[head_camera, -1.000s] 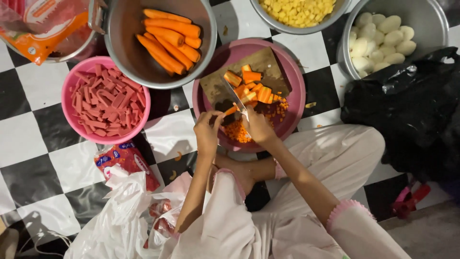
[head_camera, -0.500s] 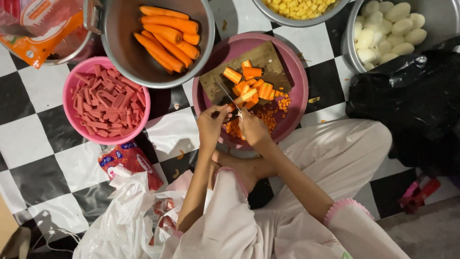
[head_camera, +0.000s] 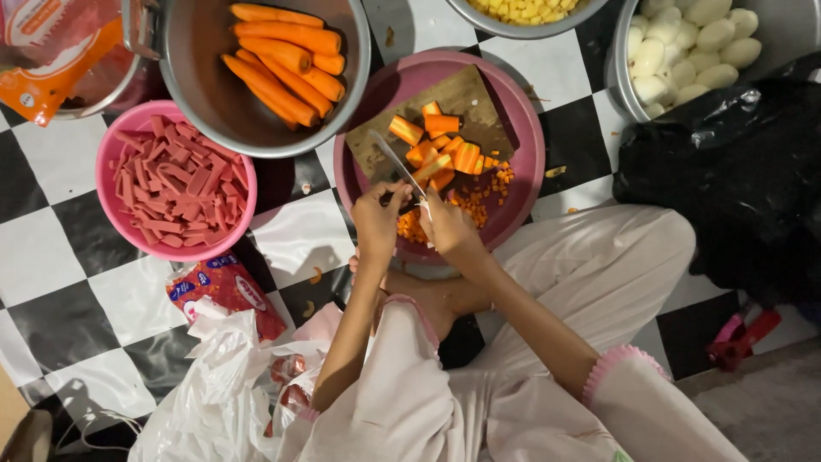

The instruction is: Dicing carrots into small pieces on a cutting board using a knife in a food preparation area.

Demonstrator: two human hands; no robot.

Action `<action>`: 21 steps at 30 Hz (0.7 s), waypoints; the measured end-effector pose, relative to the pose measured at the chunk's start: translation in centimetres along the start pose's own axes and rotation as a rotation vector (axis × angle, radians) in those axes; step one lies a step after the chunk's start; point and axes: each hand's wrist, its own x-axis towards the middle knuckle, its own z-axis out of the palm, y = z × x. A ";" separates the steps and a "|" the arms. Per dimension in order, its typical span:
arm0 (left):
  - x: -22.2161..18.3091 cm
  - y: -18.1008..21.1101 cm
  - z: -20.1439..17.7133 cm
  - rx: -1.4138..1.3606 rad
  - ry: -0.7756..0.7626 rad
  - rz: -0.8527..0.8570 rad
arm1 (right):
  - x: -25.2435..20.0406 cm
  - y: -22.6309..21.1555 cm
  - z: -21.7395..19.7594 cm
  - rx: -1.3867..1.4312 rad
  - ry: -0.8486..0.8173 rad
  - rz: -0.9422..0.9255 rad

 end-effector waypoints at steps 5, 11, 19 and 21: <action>0.0 -1.3 1.0 0.037 0.044 0.028 | 1.5 1.9 2.4 -0.108 -0.075 0.110; 0.0 -1.1 0.8 0.051 0.052 0.052 | 2.1 2.1 3.0 -0.146 -0.115 0.136; 0.0 -0.6 0.0 0.091 0.003 0.051 | 3.1 3.6 5.3 -0.181 -0.194 0.185; 0.2 -1.0 -0.1 0.068 -0.043 0.015 | 4.8 9.1 11.7 -0.163 -0.212 0.200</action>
